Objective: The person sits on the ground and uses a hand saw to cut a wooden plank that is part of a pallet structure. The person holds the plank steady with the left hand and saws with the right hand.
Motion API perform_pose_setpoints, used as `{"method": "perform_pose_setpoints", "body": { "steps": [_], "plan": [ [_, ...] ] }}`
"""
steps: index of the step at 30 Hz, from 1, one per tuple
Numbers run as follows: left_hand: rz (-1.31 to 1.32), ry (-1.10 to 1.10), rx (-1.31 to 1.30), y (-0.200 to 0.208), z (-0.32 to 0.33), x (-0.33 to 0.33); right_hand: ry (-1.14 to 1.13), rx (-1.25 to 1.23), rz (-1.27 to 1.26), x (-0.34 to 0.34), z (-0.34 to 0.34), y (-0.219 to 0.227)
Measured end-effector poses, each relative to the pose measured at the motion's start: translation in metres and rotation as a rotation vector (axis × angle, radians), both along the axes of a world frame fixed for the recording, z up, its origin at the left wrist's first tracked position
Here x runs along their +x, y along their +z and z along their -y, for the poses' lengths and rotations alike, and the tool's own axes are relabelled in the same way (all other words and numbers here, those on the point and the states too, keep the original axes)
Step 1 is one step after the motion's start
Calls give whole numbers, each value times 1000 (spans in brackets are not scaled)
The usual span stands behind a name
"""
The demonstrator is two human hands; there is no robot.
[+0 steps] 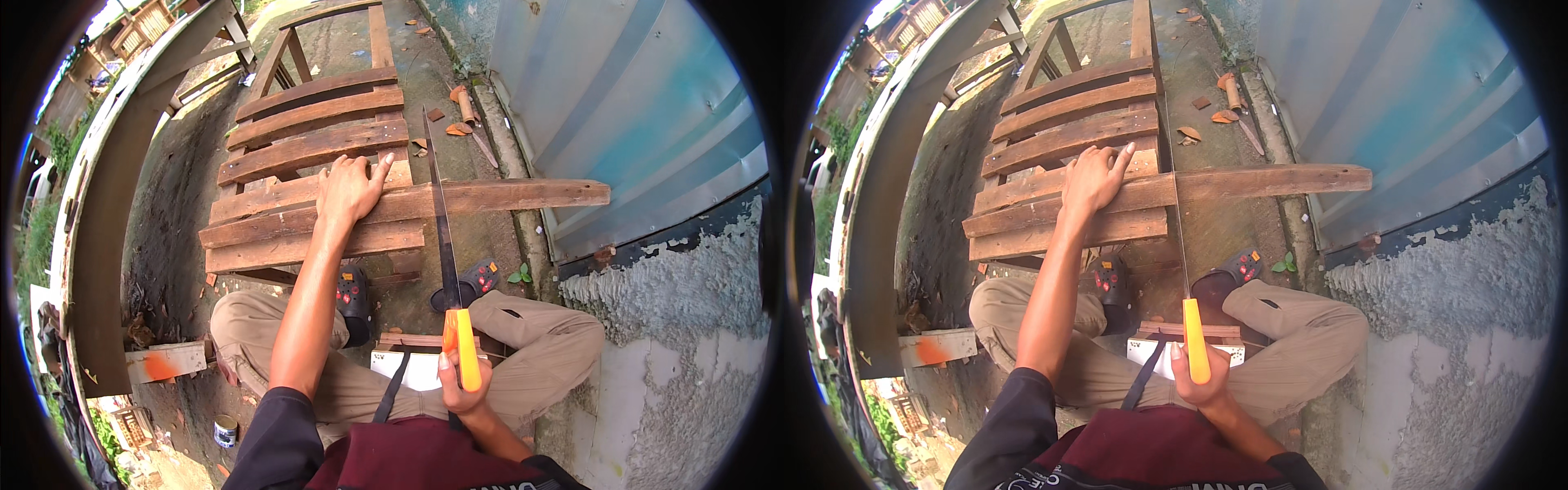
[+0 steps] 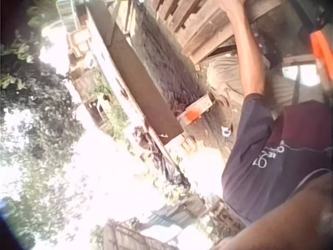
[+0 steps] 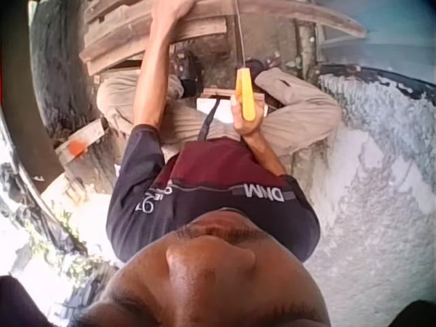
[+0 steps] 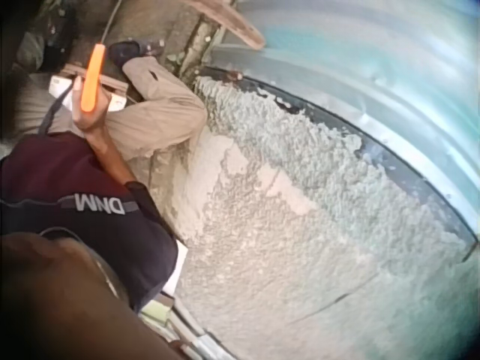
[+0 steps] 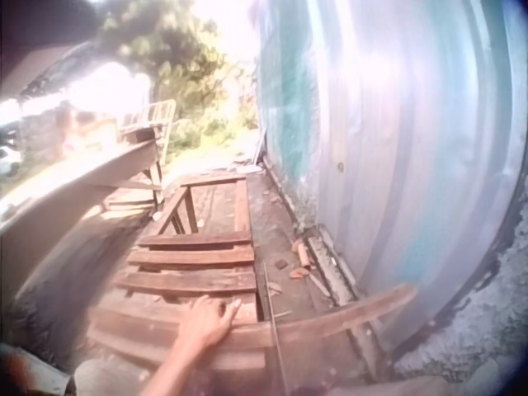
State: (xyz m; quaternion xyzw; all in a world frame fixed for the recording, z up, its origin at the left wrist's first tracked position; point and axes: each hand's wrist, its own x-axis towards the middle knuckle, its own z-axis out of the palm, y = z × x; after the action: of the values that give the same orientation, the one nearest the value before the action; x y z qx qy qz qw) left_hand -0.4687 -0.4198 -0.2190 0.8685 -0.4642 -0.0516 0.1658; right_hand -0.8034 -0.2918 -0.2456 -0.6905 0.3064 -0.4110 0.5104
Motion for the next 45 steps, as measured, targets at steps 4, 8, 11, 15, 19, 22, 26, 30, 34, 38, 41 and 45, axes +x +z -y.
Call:
{"method": "perform_pose_setpoints", "body": {
  "steps": [4, 8, 11, 15, 19, 22, 26, 30, 34, 38, 41, 45],
  "plan": [
    [-67, -4, 132, 6, -1, 0, -6, 13, -24, 1, -4, 12],
    [-70, -3, 162, 14, 1, -2, -45, 35, -78, 9, 4, 38],
    [-75, 4, 168, 9, 2, 4, -94, 195, -111, 40, 31, 69],
    [-112, -2, 143, 12, 1, -3, -119, 96, -177, 60, 19, 73],
    [-95, 0, 106, 11, -3, 1, -73, -55, -321, -3, -1, 37],
    [-90, -14, 144, 5, -4, 0, -73, 140, -394, -41, -57, 51],
    [-42, -34, 122, 0, -2, -2, -76, 40, -550, -29, -51, 65],
    [-22, -40, 151, 1, -1, 3, -90, 16, -347, -35, -55, 33],
    [-51, -36, 180, 8, -2, -1, -160, 135, -384, -38, -47, 63],
    [-46, -42, 212, 10, 6, -4, -285, 67, -407, -27, -51, 79],
    [-37, -25, 206, 4, 2, -1, -276, 102, -361, -28, -20, 96],
    [-57, -15, 266, 14, 5, -1, -263, 154, -262, -21, -18, 106]
  ]
}}
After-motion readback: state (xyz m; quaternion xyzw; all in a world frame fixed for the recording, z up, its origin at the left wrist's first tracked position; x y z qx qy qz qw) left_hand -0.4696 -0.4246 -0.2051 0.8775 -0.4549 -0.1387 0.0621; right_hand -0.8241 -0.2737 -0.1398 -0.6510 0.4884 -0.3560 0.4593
